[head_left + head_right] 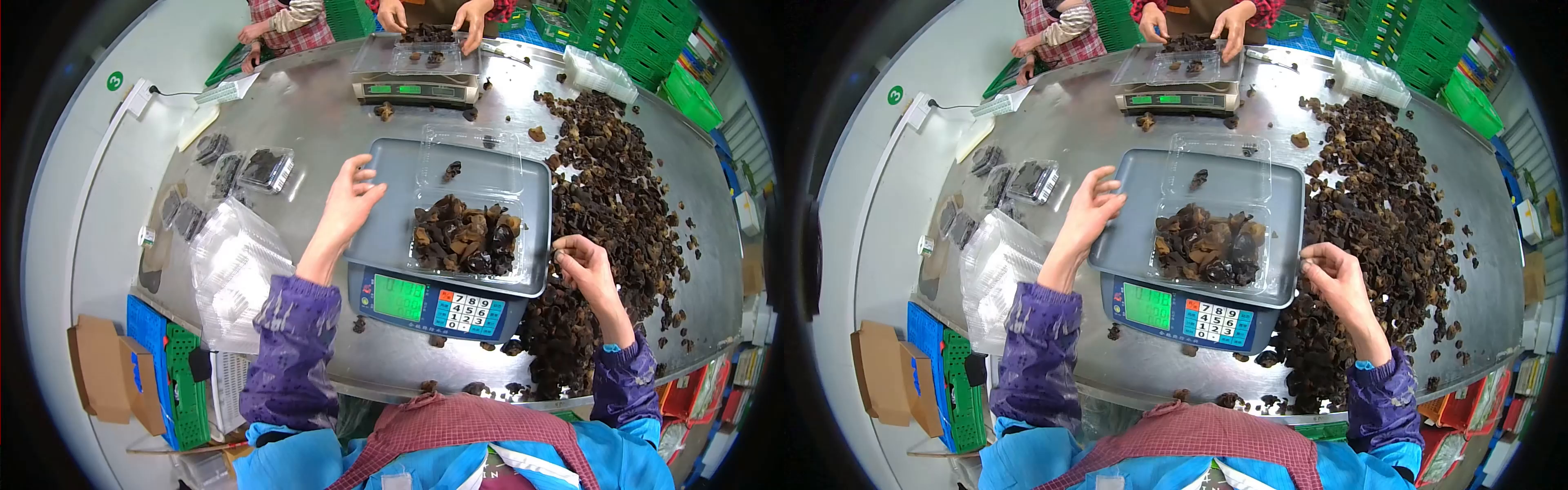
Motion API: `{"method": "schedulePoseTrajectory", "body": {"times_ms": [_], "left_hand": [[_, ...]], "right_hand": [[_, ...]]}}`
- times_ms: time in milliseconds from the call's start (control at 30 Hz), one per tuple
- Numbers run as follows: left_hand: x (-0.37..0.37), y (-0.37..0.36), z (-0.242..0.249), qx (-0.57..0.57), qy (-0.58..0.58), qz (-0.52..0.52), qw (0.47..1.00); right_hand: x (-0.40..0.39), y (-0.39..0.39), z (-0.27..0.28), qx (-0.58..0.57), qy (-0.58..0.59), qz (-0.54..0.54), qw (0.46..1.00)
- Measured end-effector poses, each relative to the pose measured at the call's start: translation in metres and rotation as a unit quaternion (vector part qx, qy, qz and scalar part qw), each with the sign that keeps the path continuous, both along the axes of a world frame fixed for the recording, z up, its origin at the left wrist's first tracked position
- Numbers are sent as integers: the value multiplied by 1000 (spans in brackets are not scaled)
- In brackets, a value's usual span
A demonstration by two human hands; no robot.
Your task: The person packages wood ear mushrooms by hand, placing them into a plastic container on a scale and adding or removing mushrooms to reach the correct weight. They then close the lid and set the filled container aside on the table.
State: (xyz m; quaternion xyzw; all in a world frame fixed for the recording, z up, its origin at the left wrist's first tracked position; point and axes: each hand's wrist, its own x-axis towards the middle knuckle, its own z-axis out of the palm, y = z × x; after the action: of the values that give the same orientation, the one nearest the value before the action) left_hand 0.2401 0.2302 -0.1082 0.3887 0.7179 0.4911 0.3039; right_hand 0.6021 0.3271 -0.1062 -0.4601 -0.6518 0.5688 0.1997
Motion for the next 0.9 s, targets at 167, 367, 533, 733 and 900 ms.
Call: {"method": "schedulePoseTrajectory", "body": {"times_ms": [167,367,533,733,900], "left_hand": [[-1,45,-6,-36,57,-4,998],[9,89,-24,-102,-179,-38,978],[12,82,-2,60,-270,-123,953],[14,-8,3,-24,-29,-245,969],[39,-44,-3,-106,-45,-270,956]], "right_hand": [[4,-5,-5,-10,2,-4,1000],[-6,-13,-4,-56,12,31,998],[-14,-17,-4,-84,3,103,991],[-23,-18,2,-190,55,74,977],[-31,-22,0,-193,33,104,975]]}}
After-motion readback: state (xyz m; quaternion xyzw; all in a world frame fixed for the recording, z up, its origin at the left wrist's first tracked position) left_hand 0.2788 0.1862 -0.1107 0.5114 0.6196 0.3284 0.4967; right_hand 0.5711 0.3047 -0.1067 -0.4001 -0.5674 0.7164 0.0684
